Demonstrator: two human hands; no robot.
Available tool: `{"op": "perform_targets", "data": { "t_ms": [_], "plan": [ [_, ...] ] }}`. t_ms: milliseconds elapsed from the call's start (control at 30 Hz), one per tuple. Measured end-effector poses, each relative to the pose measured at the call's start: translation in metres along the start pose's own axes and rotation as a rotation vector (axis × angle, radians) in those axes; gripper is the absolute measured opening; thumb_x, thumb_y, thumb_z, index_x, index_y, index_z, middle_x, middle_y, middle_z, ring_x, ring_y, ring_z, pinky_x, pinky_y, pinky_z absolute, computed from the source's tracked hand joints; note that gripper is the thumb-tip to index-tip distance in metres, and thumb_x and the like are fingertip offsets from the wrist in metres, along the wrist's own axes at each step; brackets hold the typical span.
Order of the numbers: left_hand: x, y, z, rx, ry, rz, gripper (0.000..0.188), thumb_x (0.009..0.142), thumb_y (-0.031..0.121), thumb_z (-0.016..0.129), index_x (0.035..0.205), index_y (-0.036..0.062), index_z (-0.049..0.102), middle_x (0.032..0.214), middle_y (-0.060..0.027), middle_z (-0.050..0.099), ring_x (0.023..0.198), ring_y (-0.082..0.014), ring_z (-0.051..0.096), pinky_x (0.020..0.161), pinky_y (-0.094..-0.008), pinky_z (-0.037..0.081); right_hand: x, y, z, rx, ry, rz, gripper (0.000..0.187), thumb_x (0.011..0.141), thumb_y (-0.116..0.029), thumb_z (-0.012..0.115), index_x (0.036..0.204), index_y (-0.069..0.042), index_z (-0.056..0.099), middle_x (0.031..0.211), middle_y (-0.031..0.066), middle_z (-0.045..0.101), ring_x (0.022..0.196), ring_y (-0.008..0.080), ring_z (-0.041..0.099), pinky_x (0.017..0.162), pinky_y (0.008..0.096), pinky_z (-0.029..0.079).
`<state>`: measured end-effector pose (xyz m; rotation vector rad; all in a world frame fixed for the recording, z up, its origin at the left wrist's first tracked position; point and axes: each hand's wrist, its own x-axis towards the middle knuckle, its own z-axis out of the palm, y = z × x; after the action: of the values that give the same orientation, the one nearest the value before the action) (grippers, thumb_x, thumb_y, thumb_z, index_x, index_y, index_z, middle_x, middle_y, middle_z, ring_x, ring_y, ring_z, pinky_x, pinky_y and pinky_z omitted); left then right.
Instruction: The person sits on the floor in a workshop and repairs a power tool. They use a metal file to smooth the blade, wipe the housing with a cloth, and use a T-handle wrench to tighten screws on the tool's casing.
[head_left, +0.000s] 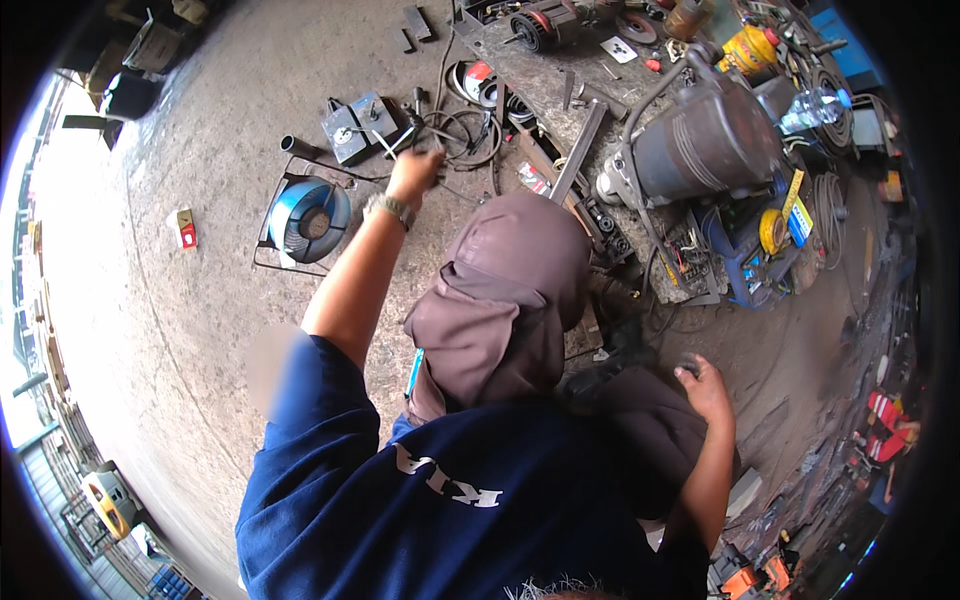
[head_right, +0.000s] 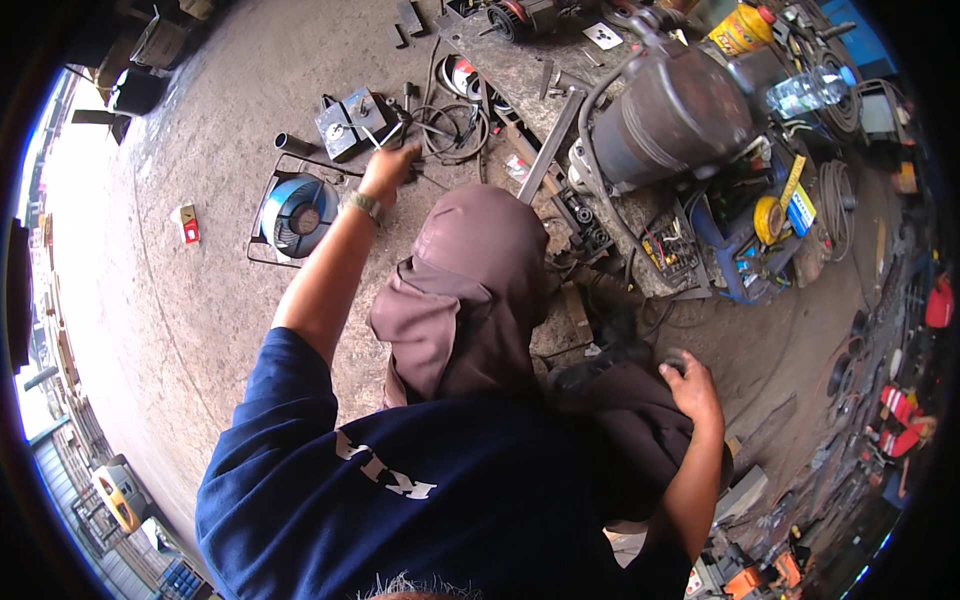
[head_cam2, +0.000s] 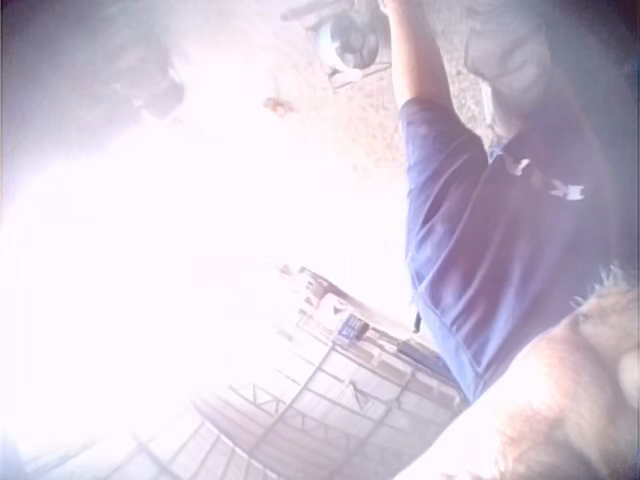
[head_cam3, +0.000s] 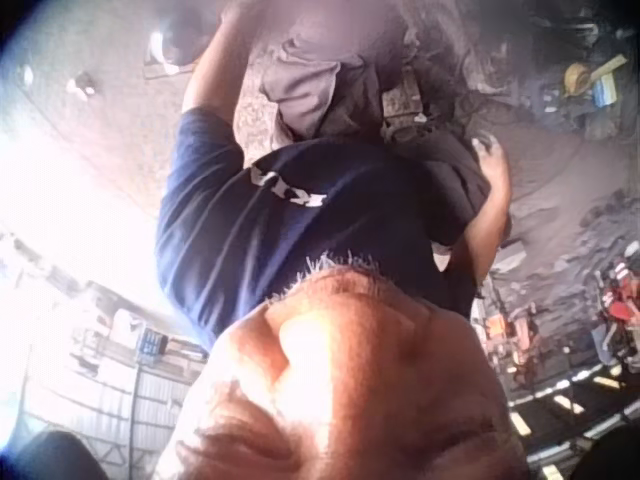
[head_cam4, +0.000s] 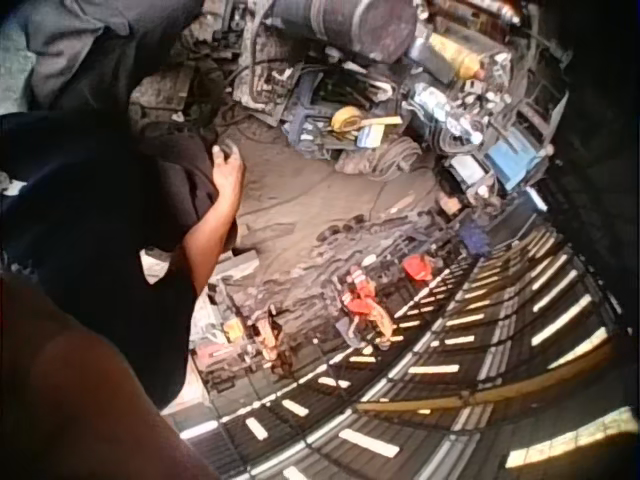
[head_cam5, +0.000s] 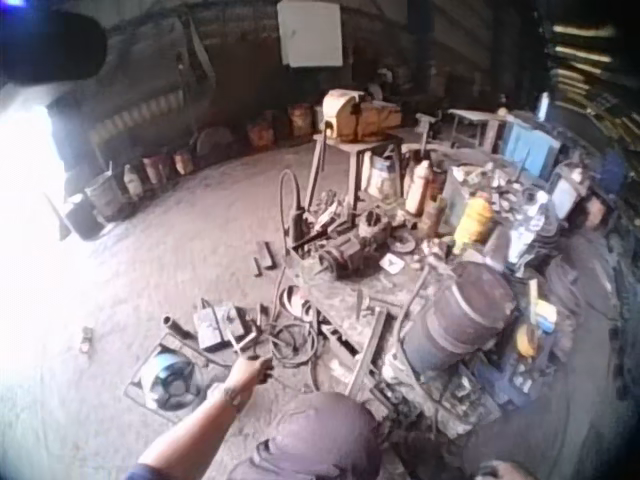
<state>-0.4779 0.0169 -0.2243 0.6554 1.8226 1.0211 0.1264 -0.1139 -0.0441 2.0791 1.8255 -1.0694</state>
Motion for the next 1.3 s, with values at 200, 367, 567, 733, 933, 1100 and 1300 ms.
{"op": "perform_targets", "data": {
  "t_ms": [200, 367, 567, 733, 933, 1100, 1300],
  "plan": [
    [0.058, -0.132, 0.017, 0.554, 0.213, -0.043, 0.034, 0.090, 0.034, 0.074, 0.106, 0.0053, 0.079, 0.105, -0.0210, 0.077, 0.105, -0.0373, 0.073, 0.094, -0.0427, 0.056, 0.016, 0.029, 0.015, -0.002, -0.107, 0.092, 0.041, 0.096, -0.019, 0.071, 0.128, 0.005, 0.065, 0.117, 0.0212, 0.074, 0.111, 0.0276, 0.071, 0.095, 0.0360, 0.052],
    [0.138, -0.132, 0.003, 0.757, 0.357, 0.148, 0.039, 0.091, 0.034, 0.071, 0.120, 0.0076, 0.072, 0.122, -0.0247, 0.068, 0.114, -0.0410, 0.067, 0.098, -0.0469, 0.055, 0.029, 0.046, 0.019, -0.114, -0.095, 0.154, 0.057, 0.093, -0.030, 0.073, 0.135, 0.007, 0.060, 0.115, 0.0306, 0.071, 0.112, 0.0413, 0.070, 0.096, 0.0432, 0.053],
    [0.214, -0.128, -0.012, 0.788, 0.242, 0.116, 0.049, 0.094, 0.017, 0.055, 0.142, 0.0109, 0.061, 0.145, -0.0223, 0.058, 0.134, -0.0382, 0.057, 0.113, -0.0440, 0.046, 0.038, 0.045, 0.022, -0.141, -0.179, 0.219, 0.059, 0.093, -0.032, 0.074, 0.133, 0.010, 0.061, 0.109, 0.0323, 0.071, 0.107, 0.0442, 0.070, 0.092, 0.0448, 0.055],
    [0.245, -0.143, -0.015, 0.721, 0.112, 0.058, 0.054, 0.094, 0.013, 0.051, 0.148, 0.0133, 0.056, 0.148, -0.0221, 0.056, 0.137, -0.0373, 0.055, 0.113, -0.0437, 0.046, 0.051, 0.041, 0.019, -0.094, -0.198, 0.197, 0.050, 0.094, -0.029, 0.073, 0.129, 0.006, 0.064, 0.111, 0.0289, 0.072, 0.108, 0.0445, 0.070, 0.092, 0.0454, 0.055],
    [0.235, -0.127, -0.004, 0.894, 0.167, -0.039, 0.040, 0.097, 0.013, 0.049, 0.134, 0.0098, 0.064, 0.141, -0.0220, 0.060, 0.129, -0.0394, 0.060, 0.106, -0.0475, 0.051, 0.060, 0.053, 0.024, -0.149, -0.181, 0.154, 0.044, 0.095, -0.021, 0.071, 0.131, 0.002, 0.065, 0.115, 0.0256, 0.073, 0.111, 0.0377, 0.071, 0.096, 0.0423, 0.054],
    [0.237, -0.132, -0.017, 0.999, 0.208, 0.099, 0.033, 0.100, 0.024, 0.049, 0.117, 0.0069, 0.072, 0.114, -0.0235, 0.073, 0.108, -0.0428, 0.070, 0.094, -0.0512, 0.055, 0.065, 0.076, 0.029, -0.222, -0.187, 0.111, 0.043, 0.094, -0.016, 0.071, 0.133, 0.001, 0.064, 0.116, 0.0238, 0.074, 0.110, 0.0342, 0.073, 0.095, 0.0399, 0.055],
    [0.215, -0.130, -0.020, 0.802, 0.319, 0.117, 0.029, 0.101, 0.028, 0.052, 0.114, 0.0112, 0.072, 0.111, -0.0217, 0.073, 0.106, -0.0432, 0.069, 0.089, -0.0516, 0.055, 0.070, 0.040, 0.022, -0.210, -0.217, 0.184, 0.044, 0.095, -0.018, 0.070, 0.133, 0.002, 0.064, 0.118, 0.0238, 0.074, 0.112, 0.0343, 0.072, 0.096, 0.0395, 0.055]
  ]
}}
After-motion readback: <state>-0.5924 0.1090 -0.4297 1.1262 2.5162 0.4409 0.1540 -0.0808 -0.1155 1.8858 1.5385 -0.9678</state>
